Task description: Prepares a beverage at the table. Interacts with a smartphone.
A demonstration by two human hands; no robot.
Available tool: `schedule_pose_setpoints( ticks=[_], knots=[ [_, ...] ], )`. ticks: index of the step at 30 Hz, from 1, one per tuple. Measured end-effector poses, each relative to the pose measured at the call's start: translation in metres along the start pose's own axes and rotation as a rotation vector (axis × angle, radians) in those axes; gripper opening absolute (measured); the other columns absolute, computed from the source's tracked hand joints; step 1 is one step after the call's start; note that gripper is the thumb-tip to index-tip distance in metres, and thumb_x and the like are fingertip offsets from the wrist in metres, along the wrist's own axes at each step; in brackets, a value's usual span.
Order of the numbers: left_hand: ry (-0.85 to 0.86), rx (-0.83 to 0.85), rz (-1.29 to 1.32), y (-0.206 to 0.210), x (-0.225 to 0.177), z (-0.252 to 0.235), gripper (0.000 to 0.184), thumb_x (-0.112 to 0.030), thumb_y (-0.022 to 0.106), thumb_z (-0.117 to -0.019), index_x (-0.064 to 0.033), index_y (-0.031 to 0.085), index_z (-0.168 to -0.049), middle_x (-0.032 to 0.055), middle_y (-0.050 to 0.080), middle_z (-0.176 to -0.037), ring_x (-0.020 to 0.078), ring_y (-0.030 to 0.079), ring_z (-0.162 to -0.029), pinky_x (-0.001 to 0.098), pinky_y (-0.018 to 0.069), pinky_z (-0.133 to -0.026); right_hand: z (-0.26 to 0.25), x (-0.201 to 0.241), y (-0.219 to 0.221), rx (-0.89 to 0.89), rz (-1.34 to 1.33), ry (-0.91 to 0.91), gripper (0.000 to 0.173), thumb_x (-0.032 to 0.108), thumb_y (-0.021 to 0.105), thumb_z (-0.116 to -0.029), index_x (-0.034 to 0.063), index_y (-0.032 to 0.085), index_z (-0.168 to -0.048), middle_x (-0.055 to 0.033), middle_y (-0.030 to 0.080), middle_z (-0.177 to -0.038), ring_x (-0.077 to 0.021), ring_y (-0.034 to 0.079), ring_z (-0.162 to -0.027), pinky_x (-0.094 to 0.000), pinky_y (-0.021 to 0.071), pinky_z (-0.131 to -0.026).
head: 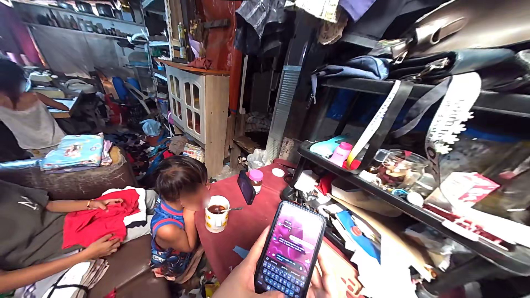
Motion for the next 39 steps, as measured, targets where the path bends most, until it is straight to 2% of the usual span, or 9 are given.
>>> schedule_pose_setpoints(
  ticks=[4,11,16,20,25,29,31,35,39],
  knots=[
    [0.013,0.061,0.073,0.000,0.000,0.001,0.101,0.007,0.060,-0.0897,-0.0084,-0.010,-0.161,0.0103,0.041,-0.155,0.0199,0.063,-0.124,0.0379,0.0645,-0.080,0.000,0.001,-0.005,0.022,-0.081,0.016,0.094,-0.017,0.048,-0.0700,-0.0144,-0.005,-0.148,-0.0061,0.050,-0.145,-0.0053,0.062,-0.123,-0.0298,0.0537,-0.104],
    [-0.014,0.181,0.194,-0.005,-0.001,0.002,0.092,0.007,0.044,-0.0924,-0.0136,-0.013,-0.161,0.0092,0.042,-0.154,0.0218,0.063,-0.124,0.0421,0.0633,-0.085,0.000,-0.001,-0.007,0.020,-0.116,-0.004,0.096,-0.019,0.053,-0.0713,-0.0092,-0.002,-0.149,-0.0029,0.048,-0.149,-0.0051,0.061,-0.124,-0.0302,0.0546,-0.103],
    [0.000,0.182,0.180,-0.006,0.001,0.002,0.083,-0.001,0.042,-0.0995,-0.0127,-0.012,-0.161,0.0093,0.047,-0.150,0.0215,0.067,-0.118,0.0421,0.0640,-0.084,-0.001,0.001,-0.004,-0.004,-0.053,0.008,0.095,-0.021,0.052,-0.0715,-0.0114,-0.004,-0.148,-0.0047,0.051,-0.145,-0.0045,0.064,-0.119,-0.0286,0.0566,-0.100],
    [-0.007,0.165,0.164,-0.005,0.000,0.002,0.077,-0.004,0.039,-0.1028,-0.0127,-0.011,-0.161,0.0093,0.046,-0.150,0.0215,0.066,-0.120,0.0427,0.0638,-0.083,-0.001,-0.004,-0.006,-0.011,-0.070,-0.010,0.094,-0.015,0.055,-0.0734,-0.0170,-0.003,-0.147,-0.0118,0.047,-0.145,-0.0046,0.063,-0.120,-0.0258,0.0548,-0.100],
    [-0.015,0.150,0.162,-0.007,-0.001,0.004,0.076,-0.004,0.037,-0.1031,-0.0137,-0.011,-0.161,0.0089,0.046,-0.149,0.0212,0.065,-0.121,0.0429,0.0637,-0.084,-0.001,-0.001,-0.004,0.015,-0.116,0.004,0.090,-0.014,0.046,-0.0717,-0.0098,0.002,-0.149,-0.0023,0.052,-0.143,-0.0050,0.061,-0.123,-0.0294,0.0530,-0.104],
    [-0.001,0.174,0.209,-0.010,0.001,0.004,0.080,-0.003,0.039,-0.1007,-0.0150,-0.013,-0.161,0.0084,0.046,-0.149,0.0228,0.063,-0.123,0.0454,0.0634,-0.085,-0.001,-0.001,-0.004,0.010,-0.161,0.027,0.080,-0.013,0.041,-0.0803,-0.0049,0.004,-0.151,0.0023,0.057,-0.141,-0.0068,0.063,-0.121,-0.0328,0.0539,-0.104],
    [0.001,0.183,0.211,-0.010,0.001,0.004,0.082,-0.001,0.039,-0.0989,-0.0142,-0.014,-0.161,0.0076,0.046,-0.149,0.0219,0.063,-0.123,0.0440,0.0635,-0.084,-0.001,0.000,-0.004,0.011,-0.173,0.023,0.078,-0.013,0.041,-0.0803,-0.0046,0.007,-0.150,0.0046,0.058,-0.140,-0.0052,0.064,-0.119,-0.0310,0.0542,-0.103],
    [-0.013,0.183,0.213,-0.008,-0.001,0.004,0.085,0.003,0.039,-0.0962,-0.0145,-0.014,-0.161,0.0082,0.044,-0.151,0.0217,0.063,-0.123,0.0429,0.0633,-0.085,0.000,0.002,-0.001,-0.005,-0.106,0.007,0.088,-0.017,0.045,-0.0735,-0.0101,0.000,-0.149,-0.0016,0.052,-0.144,-0.0035,0.062,-0.121,-0.0285,0.0542,-0.103],
    [-0.019,0.183,0.208,-0.006,-0.001,0.005,0.085,0.004,0.038,-0.0966,-0.0152,-0.014,-0.161,0.0088,0.043,-0.151,0.0212,0.063,-0.123,0.0424,0.0628,-0.086,0.000,0.004,0.006,-0.052,0.006,0.001,0.091,-0.016,0.051,-0.0768,-0.0175,-0.006,-0.147,-0.0115,0.048,-0.144,-0.0035,0.063,-0.119,-0.0264,0.0556,-0.100]
  ],
)
Point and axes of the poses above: each hand's wrist, its own z-axis away from the middle knuckle, its own y-axis out of the palm, x = y × z, the point moved 2 cm from there along -z, towards the middle knuckle
